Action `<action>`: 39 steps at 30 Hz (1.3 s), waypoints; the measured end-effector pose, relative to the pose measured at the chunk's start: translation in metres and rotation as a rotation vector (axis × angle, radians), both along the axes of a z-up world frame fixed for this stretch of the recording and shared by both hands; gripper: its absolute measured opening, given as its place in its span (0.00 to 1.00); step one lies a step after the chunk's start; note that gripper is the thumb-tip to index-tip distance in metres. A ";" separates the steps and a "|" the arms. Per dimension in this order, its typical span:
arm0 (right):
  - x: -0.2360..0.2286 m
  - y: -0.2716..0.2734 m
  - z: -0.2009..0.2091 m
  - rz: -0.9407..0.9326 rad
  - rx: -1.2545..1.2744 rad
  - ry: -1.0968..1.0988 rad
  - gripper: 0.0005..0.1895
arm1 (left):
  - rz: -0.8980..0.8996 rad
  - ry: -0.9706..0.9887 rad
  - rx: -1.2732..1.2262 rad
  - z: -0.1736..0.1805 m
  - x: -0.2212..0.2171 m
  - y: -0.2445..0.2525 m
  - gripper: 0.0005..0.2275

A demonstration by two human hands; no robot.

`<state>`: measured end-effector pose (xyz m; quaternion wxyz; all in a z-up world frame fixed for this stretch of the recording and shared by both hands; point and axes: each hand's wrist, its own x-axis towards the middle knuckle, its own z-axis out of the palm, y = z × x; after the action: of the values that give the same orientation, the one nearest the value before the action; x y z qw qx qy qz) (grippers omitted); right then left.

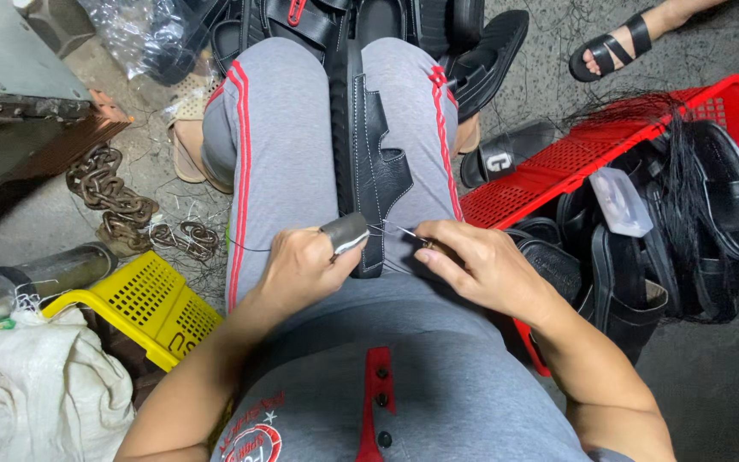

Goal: The person sits on the floor and sews a black shoe using a needle and thread. They repeatedly push the needle through the shoe's sole and pull the thread tight to secure the stitching.

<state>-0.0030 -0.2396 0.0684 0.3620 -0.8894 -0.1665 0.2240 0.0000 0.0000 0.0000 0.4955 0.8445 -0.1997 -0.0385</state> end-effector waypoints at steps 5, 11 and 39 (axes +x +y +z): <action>-0.003 0.002 -0.001 0.047 -0.071 -0.005 0.13 | 0.073 -0.048 -0.002 -0.009 -0.004 0.007 0.18; -0.006 0.004 -0.003 0.086 -0.144 0.002 0.13 | 0.130 -0.093 -0.005 0.009 -0.001 0.008 0.18; -0.013 0.013 0.001 -0.003 -0.044 0.007 0.12 | 0.193 -0.015 0.203 0.037 -0.007 0.025 0.18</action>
<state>-0.0156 -0.2267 0.0691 0.3433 -0.8965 -0.1591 0.2304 -0.0067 0.0250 0.0368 0.4073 0.9058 -0.1166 -0.0043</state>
